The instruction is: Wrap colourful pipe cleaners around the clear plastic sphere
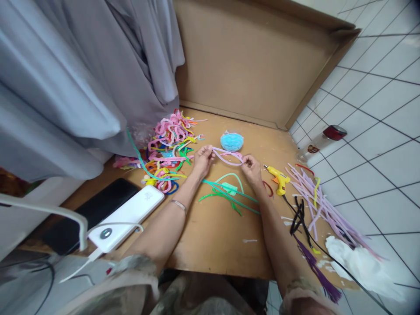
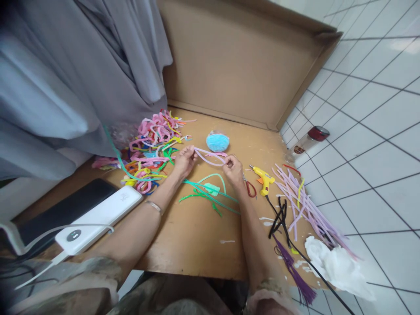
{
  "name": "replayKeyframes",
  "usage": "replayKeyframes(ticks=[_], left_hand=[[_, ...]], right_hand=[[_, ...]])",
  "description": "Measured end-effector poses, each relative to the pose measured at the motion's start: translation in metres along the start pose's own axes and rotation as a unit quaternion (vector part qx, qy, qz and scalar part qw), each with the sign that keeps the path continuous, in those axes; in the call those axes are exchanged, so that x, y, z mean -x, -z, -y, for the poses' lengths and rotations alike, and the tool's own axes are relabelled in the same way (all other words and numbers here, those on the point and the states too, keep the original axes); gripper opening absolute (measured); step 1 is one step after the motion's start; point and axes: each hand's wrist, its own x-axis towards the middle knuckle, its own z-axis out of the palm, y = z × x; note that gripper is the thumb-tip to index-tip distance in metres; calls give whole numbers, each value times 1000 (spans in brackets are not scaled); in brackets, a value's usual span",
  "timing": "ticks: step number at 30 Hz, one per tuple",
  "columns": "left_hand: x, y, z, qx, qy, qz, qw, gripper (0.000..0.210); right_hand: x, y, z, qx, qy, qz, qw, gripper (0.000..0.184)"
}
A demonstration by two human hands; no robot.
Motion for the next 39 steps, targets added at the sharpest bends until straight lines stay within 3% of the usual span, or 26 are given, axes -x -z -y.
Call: replayKeyframes(ticks=[6,10,14,22,28,34,39], left_hand=[[2,-1,10,-137,-77,48,986,43],[6,-4,14,-179,-99,88,975,43],[10,-7,14,-175,-103,126,971,45],[18,-15,16,-106,-39,153,982,48],[20,-22,21,-48,-18,153,987,50],[24,-26,23,29,27,143,989,52],[26,-27,28,-15,46,126,991,55]], right_hand=[[-7,12,25,-24,40,19,999,21],[-6,-1,37,-14,40,41,998,21],[-1,-19,31,-44,9,69,997,22],[1,-26,24,-84,-74,70,991,26],[2,-26,28,-81,-80,88,990,22],[0,-28,29,-92,-86,15,992,18],[-1,-28,29,-138,-118,-10,983,20]])
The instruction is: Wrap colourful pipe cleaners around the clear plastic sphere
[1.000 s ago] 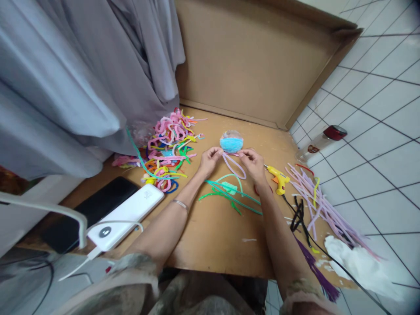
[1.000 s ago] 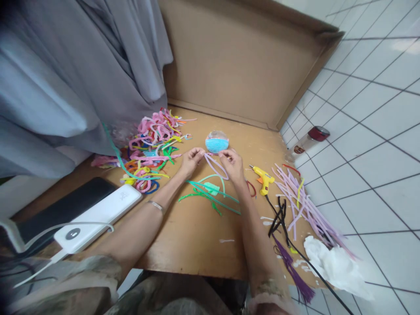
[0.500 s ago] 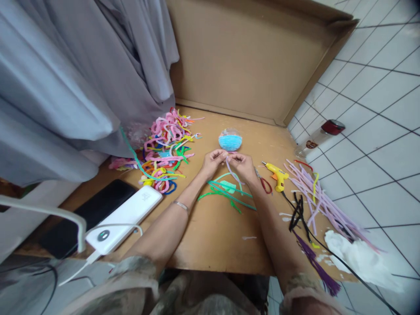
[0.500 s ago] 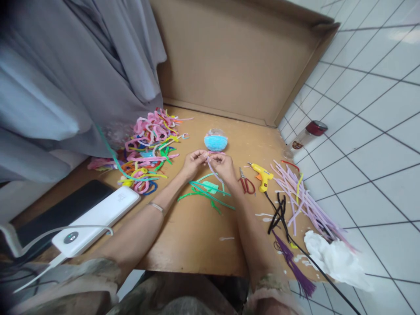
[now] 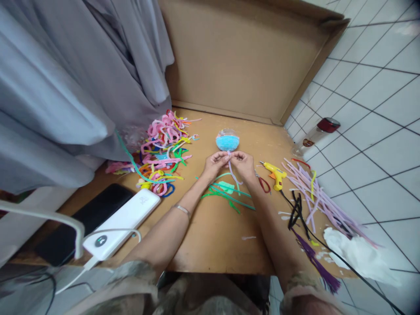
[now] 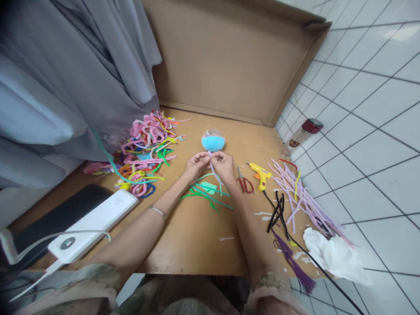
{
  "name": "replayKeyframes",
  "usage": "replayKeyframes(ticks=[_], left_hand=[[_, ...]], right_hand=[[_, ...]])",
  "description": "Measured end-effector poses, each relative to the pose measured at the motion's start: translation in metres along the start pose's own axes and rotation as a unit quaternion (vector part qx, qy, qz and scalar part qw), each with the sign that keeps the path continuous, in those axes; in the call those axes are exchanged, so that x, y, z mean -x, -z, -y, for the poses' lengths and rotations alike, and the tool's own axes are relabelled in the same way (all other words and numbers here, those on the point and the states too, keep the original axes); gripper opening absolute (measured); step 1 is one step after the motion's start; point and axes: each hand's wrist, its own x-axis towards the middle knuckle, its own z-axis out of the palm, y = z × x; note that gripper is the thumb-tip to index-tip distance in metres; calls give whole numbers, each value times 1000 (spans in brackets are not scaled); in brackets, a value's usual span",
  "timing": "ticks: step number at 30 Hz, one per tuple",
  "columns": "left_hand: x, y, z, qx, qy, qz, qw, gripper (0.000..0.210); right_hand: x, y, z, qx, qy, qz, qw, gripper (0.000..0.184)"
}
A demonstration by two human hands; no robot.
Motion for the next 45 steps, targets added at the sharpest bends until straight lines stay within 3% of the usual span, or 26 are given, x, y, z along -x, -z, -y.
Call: replayKeyframes(ticks=[11,17,35,45], left_hand=[[4,-1,4,4,17,-6,1000,53],[1,0,9,2,-32,-35,999,45],[6,-5,-1,72,18,3,997,44],[3,-5,-1,107,56,-32,992,38]], right_hand=[[-4,11,-1,13,21,31,999,27],[-5,11,-2,-11,8,39,999,31],[-3,5,3,-64,-27,45,997,35],[0,-2,-6,-43,-13,66,997,35]])
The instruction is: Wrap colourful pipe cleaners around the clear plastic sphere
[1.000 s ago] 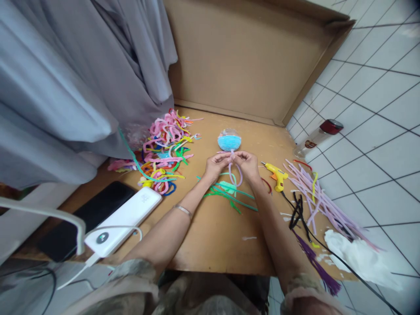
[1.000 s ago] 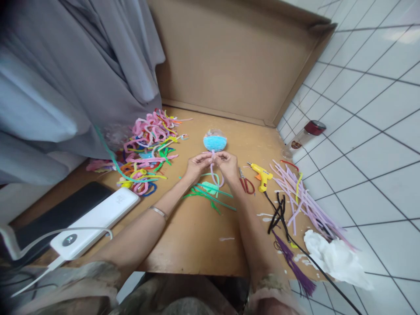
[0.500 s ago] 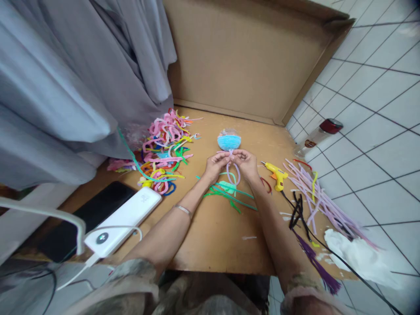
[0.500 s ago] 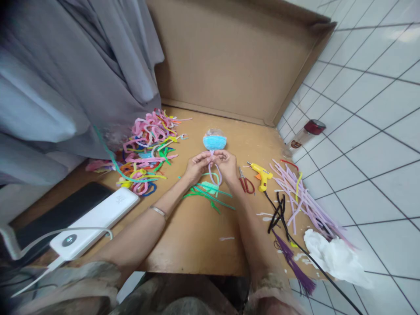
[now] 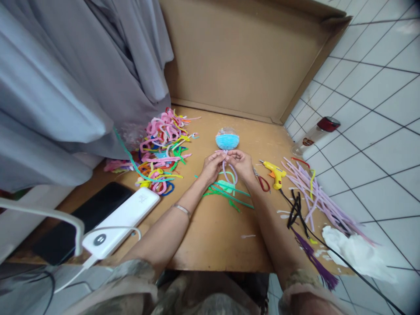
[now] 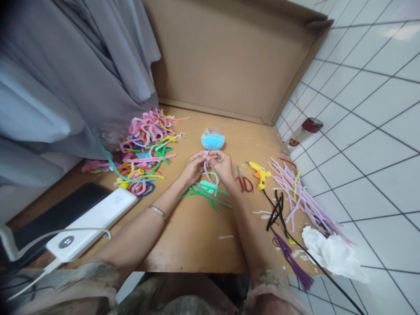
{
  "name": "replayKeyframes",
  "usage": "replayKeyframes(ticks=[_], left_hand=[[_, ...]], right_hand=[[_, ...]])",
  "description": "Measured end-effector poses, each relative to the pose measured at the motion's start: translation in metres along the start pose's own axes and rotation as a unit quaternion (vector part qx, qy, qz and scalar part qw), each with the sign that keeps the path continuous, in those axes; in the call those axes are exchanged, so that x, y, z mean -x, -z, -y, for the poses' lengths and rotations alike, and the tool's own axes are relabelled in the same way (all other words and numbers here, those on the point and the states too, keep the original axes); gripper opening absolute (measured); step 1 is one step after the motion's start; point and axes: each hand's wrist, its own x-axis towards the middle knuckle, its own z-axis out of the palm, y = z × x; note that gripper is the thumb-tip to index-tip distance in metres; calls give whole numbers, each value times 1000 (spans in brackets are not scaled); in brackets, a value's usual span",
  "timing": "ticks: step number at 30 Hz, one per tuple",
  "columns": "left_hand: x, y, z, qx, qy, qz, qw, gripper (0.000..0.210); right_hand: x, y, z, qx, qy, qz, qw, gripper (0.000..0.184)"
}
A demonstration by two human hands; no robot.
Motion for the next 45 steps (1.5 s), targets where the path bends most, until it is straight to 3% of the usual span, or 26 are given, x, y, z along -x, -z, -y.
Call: replayKeyframes(ticks=[3,5,7,9,11,12,14,17,22,25,26,28,30,31,33,36,40,45], left_hand=[[-2,1,-3,16,11,-29,999,35],[-3,2,-6,22,17,-56,998,32],[-5,4,-8,26,18,-75,997,30],[-6,6,-9,24,17,-79,996,30],[-6,6,-9,20,21,-76,997,29],[-6,6,-9,19,25,-73,997,29],[-6,5,-9,20,31,-62,997,29],[-6,4,-9,22,35,-43,998,29],[-6,5,-10,16,30,-10,999,35],[-7,6,-9,11,27,8,1000,39],[-7,6,-8,9,26,12,1000,39],[-8,6,-8,4,26,15,1000,40],[-8,5,-7,1,31,19,999,40],[-8,4,-7,1,34,23,999,40],[-8,3,-8,2,38,32,999,40],[-7,2,-10,-2,41,39,998,38],[-4,2,-12,-15,48,62,997,40],[1,0,-9,-69,46,121,989,43]], right_hand=[[1,9,10,93,2,4,996,28],[6,21,23,237,14,-19,971,23],[15,35,38,430,-5,-44,902,25],[27,47,50,599,-85,-56,795,30],[40,55,57,695,-169,-18,699,33],[46,57,59,718,-191,9,669,35],[54,59,59,739,-209,49,639,37],[57,58,58,743,-208,69,633,35],[52,61,53,745,-187,90,634,34],[52,65,44,726,-170,76,662,29],[52,67,41,704,-159,54,690,26],[49,70,35,607,-130,-26,784,24],[44,70,32,421,-86,-113,896,35],[40,69,31,314,-63,-134,938,42],[34,64,31,142,-34,-121,982,54],[32,51,33,70,-50,-60,995,59],[42,42,30,111,-68,-5,991,57],[54,44,23,91,-95,26,991,63]])
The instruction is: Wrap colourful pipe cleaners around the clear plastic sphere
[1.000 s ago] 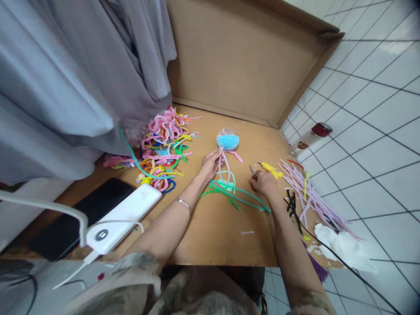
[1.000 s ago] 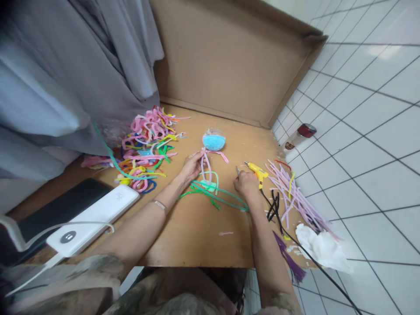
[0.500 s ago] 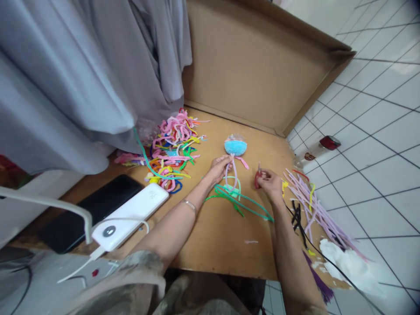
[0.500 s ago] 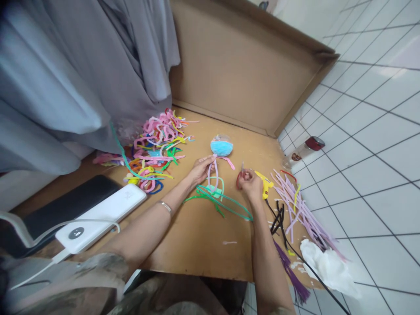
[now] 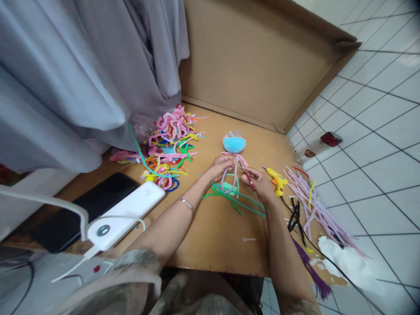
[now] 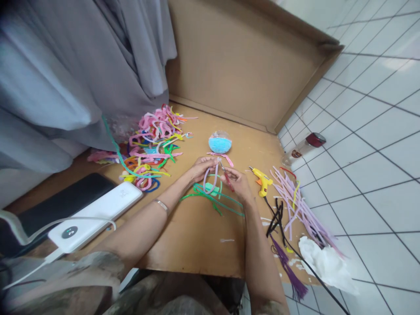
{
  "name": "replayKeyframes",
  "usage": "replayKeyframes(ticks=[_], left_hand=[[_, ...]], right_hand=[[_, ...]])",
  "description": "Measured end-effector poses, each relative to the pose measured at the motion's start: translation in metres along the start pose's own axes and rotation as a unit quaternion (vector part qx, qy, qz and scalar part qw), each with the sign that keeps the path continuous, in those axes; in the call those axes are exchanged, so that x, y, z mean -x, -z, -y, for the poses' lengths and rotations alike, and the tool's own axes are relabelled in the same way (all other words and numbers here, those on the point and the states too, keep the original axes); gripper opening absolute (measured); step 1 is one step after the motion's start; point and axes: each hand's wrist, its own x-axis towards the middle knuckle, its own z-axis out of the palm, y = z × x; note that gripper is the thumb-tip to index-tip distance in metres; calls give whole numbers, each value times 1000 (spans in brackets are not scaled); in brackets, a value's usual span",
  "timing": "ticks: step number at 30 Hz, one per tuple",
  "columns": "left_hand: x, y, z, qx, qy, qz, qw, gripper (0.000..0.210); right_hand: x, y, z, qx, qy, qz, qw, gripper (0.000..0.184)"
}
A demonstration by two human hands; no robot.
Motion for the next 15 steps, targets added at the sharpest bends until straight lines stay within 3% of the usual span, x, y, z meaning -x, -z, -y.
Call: replayKeyframes(ticks=[5,15], left_hand=[[-1,-1,5,-42,27,15,999,37],[3,-3,1,-73,21,47,996,32]], right_hand=[[2,0,1,-2,6,20,1000,60],[0,-1,2,-12,0,20,1000,54]])
